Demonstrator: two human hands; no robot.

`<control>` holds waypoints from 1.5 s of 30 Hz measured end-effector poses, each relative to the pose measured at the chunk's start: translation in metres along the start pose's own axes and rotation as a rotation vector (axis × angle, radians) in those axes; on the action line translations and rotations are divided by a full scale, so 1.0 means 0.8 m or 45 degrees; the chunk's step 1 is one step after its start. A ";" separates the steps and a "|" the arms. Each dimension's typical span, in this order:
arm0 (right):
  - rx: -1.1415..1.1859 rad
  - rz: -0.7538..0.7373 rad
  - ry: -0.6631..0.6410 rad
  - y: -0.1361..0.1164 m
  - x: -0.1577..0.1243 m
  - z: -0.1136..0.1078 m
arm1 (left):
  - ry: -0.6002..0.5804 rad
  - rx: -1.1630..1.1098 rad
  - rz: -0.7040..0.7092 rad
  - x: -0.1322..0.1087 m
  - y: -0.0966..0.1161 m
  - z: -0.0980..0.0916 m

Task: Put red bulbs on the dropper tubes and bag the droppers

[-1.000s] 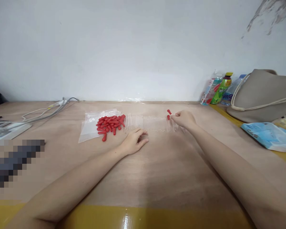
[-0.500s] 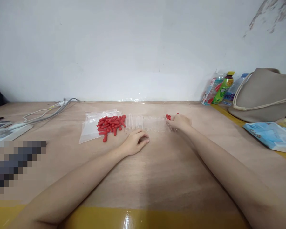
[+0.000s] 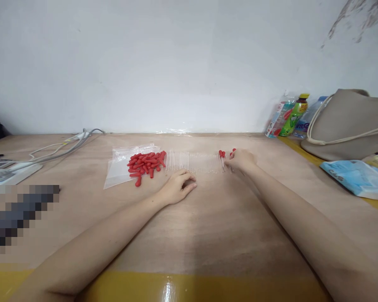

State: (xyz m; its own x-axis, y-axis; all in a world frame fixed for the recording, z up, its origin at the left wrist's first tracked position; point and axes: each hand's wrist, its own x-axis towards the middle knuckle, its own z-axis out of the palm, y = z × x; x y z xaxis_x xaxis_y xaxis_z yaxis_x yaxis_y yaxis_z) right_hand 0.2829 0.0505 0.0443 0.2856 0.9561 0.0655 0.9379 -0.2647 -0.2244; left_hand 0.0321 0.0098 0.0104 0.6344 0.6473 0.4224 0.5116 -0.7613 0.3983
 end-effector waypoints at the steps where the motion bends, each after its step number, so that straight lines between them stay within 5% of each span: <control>1: -0.003 -0.001 -0.008 -0.001 0.000 0.001 | 0.000 0.002 0.000 0.000 0.000 0.000; 10: 0.016 0.023 0.034 -0.008 0.006 0.015 | 0.105 0.101 -0.013 -0.001 0.001 0.000; 17: 0.042 -0.039 0.130 -0.016 -0.006 0.007 | 0.354 0.704 -0.234 0.011 -0.045 -0.052; 22: 0.065 -0.357 0.431 -0.027 -0.037 0.018 | 0.161 0.962 -0.301 0.008 -0.080 -0.080; 29: 0.095 -0.966 0.583 -0.010 -0.079 0.051 | -0.055 0.974 -0.213 0.005 -0.087 -0.086; 39: 0.202 -0.998 0.597 -0.007 -0.082 0.053 | -0.074 1.008 -0.148 0.011 -0.075 -0.105; 42: 0.265 -1.003 0.572 -0.006 -0.082 0.053 | 0.010 0.790 -0.168 0.016 -0.054 -0.107; 45: 0.327 -1.029 0.553 -0.005 -0.083 0.053 | 0.084 0.352 -0.123 0.018 -0.026 -0.083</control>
State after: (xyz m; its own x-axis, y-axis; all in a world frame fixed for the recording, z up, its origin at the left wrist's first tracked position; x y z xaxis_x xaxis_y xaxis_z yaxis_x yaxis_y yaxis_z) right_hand 0.2517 -0.0065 -0.0008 -0.3336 0.6938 0.6383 0.8262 0.5412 -0.1564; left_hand -0.0082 0.0374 0.0620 0.5408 0.7114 0.4489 0.7120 -0.6713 0.2060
